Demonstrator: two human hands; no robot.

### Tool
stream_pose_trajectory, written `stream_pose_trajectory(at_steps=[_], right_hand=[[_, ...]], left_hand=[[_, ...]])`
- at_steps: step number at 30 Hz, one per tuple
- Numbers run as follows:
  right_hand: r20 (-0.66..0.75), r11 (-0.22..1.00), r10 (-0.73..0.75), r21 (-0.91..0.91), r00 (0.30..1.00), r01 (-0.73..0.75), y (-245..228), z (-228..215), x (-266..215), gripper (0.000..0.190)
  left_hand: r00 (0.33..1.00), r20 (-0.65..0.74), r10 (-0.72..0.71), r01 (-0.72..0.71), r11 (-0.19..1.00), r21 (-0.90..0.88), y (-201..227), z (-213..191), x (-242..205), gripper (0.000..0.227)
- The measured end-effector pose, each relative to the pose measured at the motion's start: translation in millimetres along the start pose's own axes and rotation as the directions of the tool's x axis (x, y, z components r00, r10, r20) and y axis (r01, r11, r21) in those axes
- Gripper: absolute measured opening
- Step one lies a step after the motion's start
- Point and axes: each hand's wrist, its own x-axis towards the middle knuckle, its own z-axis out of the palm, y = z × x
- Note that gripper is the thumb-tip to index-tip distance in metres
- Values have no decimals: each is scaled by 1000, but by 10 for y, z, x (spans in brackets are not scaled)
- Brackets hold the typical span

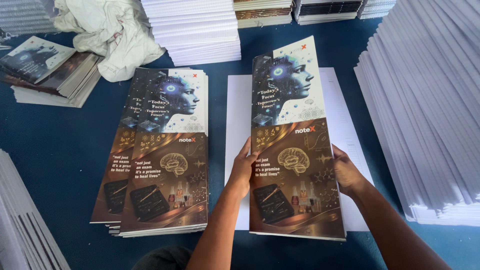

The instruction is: The person assembles notebooks by inserting loose sheets of paper into printed covers. They repeatedly pick up a cover, place a stack of paper inside, and set the completed notebook aside.

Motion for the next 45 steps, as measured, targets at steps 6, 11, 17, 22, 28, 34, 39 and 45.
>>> stream_pose_trajectory(at_steps=[6, 11, 17, 22, 28, 34, 39, 45], right_hand=[[12, 999, -49, -18, 999, 49, 12, -22, -9, 44], [-9, 995, -48, -85, 999, 47, -13, 18, -24, 42], [-13, 995, -45, -85, 999, 44, -87, 93, -51, 42], [-9, 986, -68, -152, 998, 66, -30, 27, -3, 40], [58, 988, -131, -69, 990, 135, 156, -122, 98, 33], [87, 990, -139, 2, 986, 140, 114, -154, 113, 35], [42, 983, -95, -156, 995, 100, 64, -129, 150, 42], [73, 996, -65, -60, 995, 70, 311, -273, 268, 41]], left_hand=[[1000, 13, -23, 23, 1000, 10, 5, 56, -29, 61], [996, -14, -85, 85, 996, 30, 68, 128, -102, 61], [996, 54, -74, 76, 997, -30, 100, 148, -119, 63], [993, 116, -17, 25, 997, -69, 51, 122, -60, 71], [994, 106, -20, 23, 999, -30, -1, 85, -33, 80], [990, 141, -24, 45, 988, -150, -95, 62, 8, 64], [996, 87, -22, 34, 991, -133, -192, 33, 100, 44], [999, 20, 28, -28, 999, -33, -410, -39, 310, 35]])
